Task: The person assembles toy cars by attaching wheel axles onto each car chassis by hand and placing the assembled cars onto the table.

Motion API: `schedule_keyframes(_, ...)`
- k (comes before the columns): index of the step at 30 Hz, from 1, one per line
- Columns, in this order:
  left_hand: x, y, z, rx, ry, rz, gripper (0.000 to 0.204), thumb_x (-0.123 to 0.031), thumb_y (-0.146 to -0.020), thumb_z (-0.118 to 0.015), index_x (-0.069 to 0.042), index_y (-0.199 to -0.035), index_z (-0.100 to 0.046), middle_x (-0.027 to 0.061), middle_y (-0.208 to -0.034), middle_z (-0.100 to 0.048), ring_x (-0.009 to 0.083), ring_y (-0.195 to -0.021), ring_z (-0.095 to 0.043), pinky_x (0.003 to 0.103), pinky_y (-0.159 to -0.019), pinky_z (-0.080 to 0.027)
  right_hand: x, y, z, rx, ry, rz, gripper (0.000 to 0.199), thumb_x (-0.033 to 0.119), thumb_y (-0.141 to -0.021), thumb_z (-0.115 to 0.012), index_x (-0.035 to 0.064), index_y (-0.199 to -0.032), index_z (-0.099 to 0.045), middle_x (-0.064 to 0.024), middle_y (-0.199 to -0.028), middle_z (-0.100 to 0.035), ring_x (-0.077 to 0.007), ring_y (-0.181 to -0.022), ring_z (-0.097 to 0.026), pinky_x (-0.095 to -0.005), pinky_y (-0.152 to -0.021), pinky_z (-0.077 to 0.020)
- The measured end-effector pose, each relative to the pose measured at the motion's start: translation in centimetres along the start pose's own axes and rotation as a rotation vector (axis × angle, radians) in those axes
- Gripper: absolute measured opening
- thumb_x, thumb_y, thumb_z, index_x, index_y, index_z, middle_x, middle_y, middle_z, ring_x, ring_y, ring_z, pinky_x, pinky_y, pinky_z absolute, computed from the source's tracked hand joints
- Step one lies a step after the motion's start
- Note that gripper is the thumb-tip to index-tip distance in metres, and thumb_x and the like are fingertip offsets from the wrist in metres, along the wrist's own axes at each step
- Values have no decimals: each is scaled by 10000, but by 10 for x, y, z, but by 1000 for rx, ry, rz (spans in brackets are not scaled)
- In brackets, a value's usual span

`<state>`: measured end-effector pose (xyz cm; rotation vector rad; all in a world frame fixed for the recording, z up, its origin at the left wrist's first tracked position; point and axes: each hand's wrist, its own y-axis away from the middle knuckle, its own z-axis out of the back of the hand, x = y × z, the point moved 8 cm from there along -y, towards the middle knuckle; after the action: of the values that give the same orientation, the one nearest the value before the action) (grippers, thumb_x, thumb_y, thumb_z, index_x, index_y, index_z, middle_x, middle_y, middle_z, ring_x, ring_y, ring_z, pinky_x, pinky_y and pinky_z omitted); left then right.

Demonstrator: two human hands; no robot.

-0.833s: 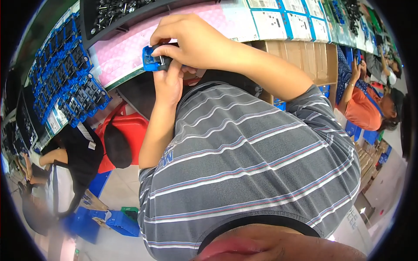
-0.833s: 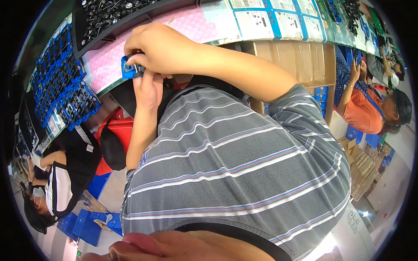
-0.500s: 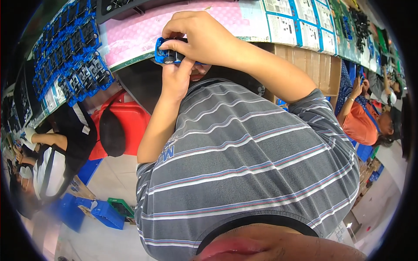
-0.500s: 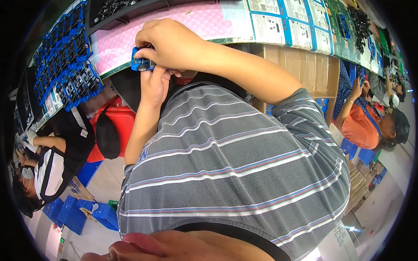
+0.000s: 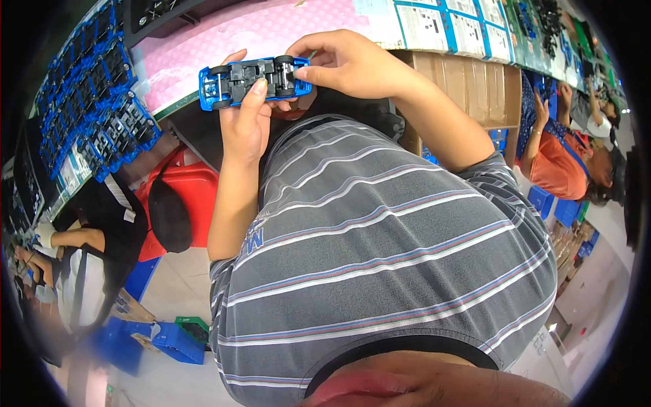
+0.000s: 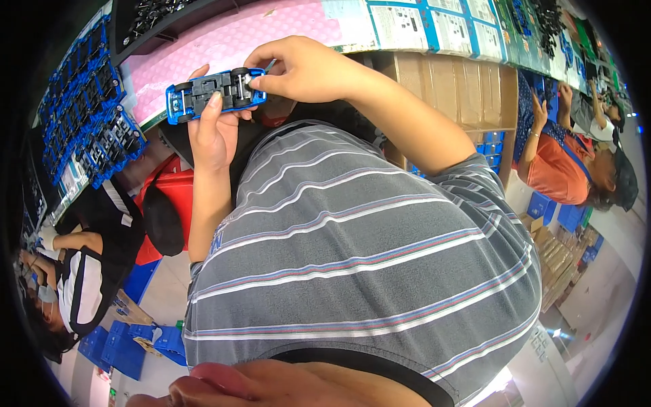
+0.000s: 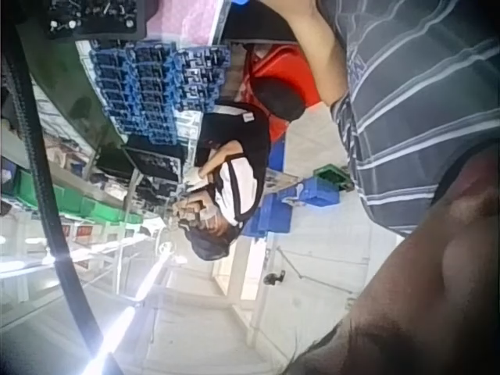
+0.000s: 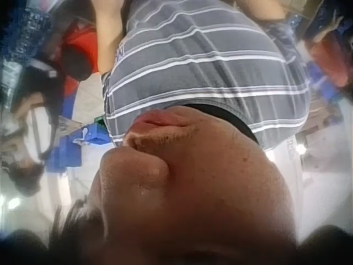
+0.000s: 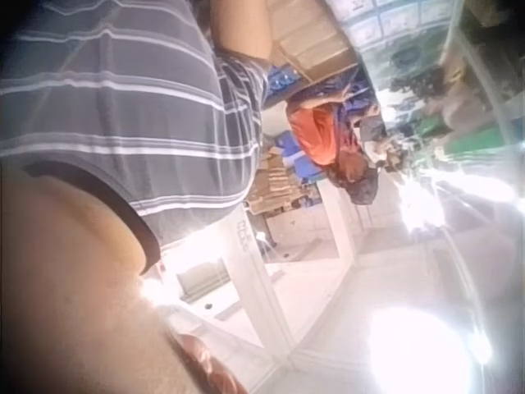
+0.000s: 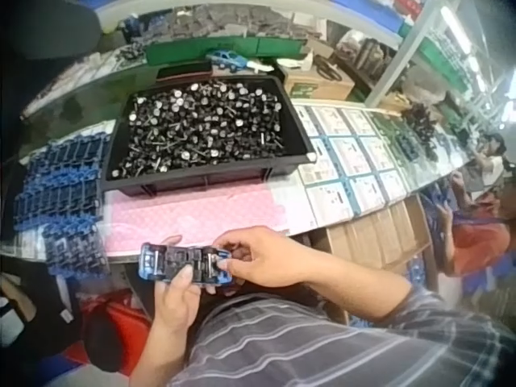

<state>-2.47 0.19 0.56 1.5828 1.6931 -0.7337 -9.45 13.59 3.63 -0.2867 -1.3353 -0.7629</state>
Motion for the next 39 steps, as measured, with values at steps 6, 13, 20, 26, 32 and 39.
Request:
schedule_keyframes(6,5,3,-1,20,55,30,540,-62,-941,-607,-28,-1416,-353,159,-1073,-641,228,-841,-670,322,-665,-563,-11,-4,-10,5,-223,-90,209,-35,-878,-621,-55,-1086,-604,-96,-980,-676,-136,-945,-642,-291,-840,-531)
schedule_keyframes(13,8,17,2,-53,-7,39,438,-94,-930,-566,-8,-1338,-433,175,-1087,-627,244,-832,-655,345,-661,-544,-15,-1,-19,51,-260,-44,197,-30,-889,-623,-49,-1085,-611,-76,-956,-671,-146,-955,-642,-301,-857,-542)
schedule_keyframes(20,-1,17,1,-60,-13,6,378,-102,-920,-568,19,-1268,-484,167,-1016,-647,237,-787,-661,318,-638,-537,2,3,-15,-14,-258,-33,201,-54,-911,-590,-55,-1111,-607,-83,-1015,-649,-147,-919,-673,-293,-813,-572)
schedule_keyframes(26,2,14,-7,-45,57,36,299,-65,-939,-584,5,-1218,-505,147,-978,-659,217,-762,-678,326,-613,-554,14,8,-2,-100,-84,21,180,-2,-826,-628,-4,-1004,-659,-46,-804,-657,-92,-686,-660,-242,-577,-512)
schedule_keyframes(32,7,15,-4,-60,62,49,337,-68,-935,-585,6,-1247,-481,160,-980,-662,239,-774,-684,334,-614,-558,11,6,-7,-34,21,92,149,-22,-800,-629,5,-946,-639,-59,-815,-657,-96,-665,-656,-246,-577,-514)
schedule_keyframes(39,7,15,-2,-53,58,34,349,-67,-920,-603,3,-1240,-482,149,-977,-659,228,-780,-679,343,-616,-557,-1,-1,-9,-43,-162,157,159,-37,-797,-612,9,-948,-639,-41,-835,-633,-76,-673,-638,-239,-582,-499)
